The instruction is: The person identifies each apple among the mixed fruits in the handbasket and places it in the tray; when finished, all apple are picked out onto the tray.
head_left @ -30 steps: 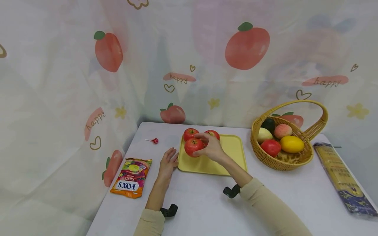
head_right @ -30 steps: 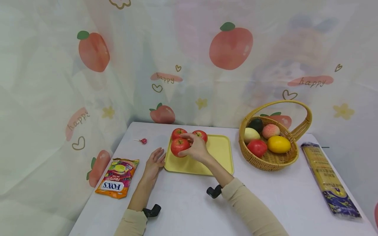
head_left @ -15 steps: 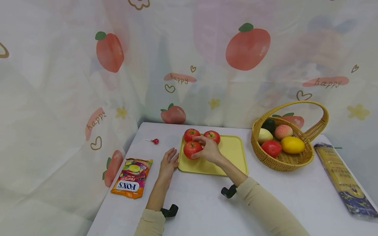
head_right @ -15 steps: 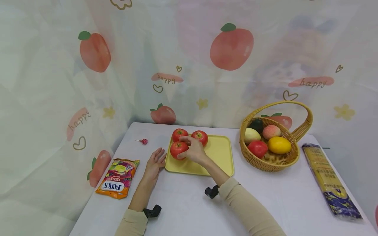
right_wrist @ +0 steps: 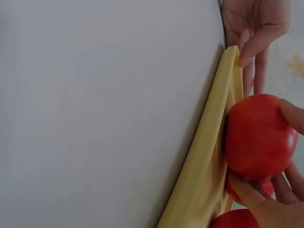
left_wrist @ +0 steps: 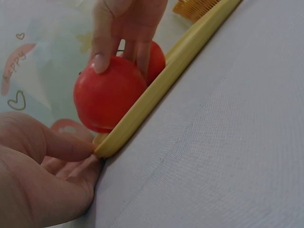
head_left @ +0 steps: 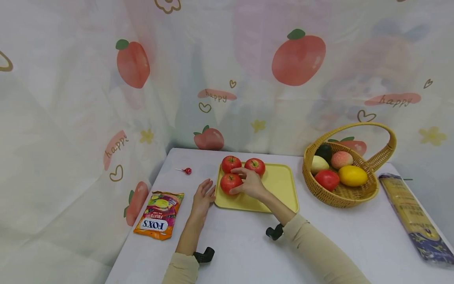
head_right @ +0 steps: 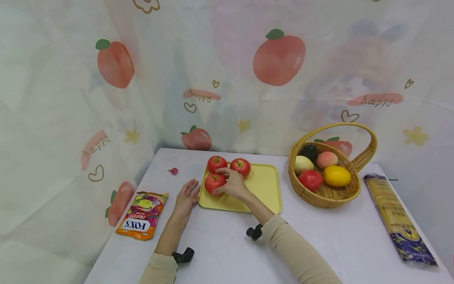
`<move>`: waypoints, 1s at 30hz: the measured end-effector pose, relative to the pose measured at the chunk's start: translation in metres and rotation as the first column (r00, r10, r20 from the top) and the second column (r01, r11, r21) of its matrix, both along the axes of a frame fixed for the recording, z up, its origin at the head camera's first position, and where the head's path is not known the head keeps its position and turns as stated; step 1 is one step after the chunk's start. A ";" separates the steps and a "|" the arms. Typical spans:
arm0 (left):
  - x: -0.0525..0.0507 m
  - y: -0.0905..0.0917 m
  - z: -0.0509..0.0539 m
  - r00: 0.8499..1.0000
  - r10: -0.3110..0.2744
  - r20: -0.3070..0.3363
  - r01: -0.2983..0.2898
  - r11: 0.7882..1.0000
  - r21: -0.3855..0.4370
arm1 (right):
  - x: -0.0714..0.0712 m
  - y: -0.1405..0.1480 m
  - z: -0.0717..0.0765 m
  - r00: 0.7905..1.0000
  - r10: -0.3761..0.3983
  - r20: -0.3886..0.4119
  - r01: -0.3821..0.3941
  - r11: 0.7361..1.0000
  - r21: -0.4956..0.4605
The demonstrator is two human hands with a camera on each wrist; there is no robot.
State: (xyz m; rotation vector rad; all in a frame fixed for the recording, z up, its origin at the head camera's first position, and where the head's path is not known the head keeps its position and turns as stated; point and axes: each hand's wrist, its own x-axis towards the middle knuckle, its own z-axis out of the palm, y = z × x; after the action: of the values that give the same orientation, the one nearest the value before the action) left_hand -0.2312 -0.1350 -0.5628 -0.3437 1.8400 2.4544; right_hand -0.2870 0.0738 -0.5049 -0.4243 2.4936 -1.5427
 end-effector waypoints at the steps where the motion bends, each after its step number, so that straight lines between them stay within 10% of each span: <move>1: 0.000 0.000 0.000 1.000 -0.001 -0.003 0.001 1.000 0.003 | 0.000 0.001 0.000 1.000 0.005 -0.001 -0.005 1.000 0.004; 30: 0.001 0.001 0.001 1.000 0.014 0.001 -0.014 1.000 -0.010 | 0.016 0.057 0.045 0.995 -0.006 -0.095 -0.015 0.975 -0.222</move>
State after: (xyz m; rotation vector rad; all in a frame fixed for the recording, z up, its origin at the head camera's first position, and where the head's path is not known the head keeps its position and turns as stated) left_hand -0.2305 -0.1337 -0.5614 -0.3601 1.8569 2.4540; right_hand -0.2713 0.1312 -0.4603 -0.5477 2.3924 -1.8507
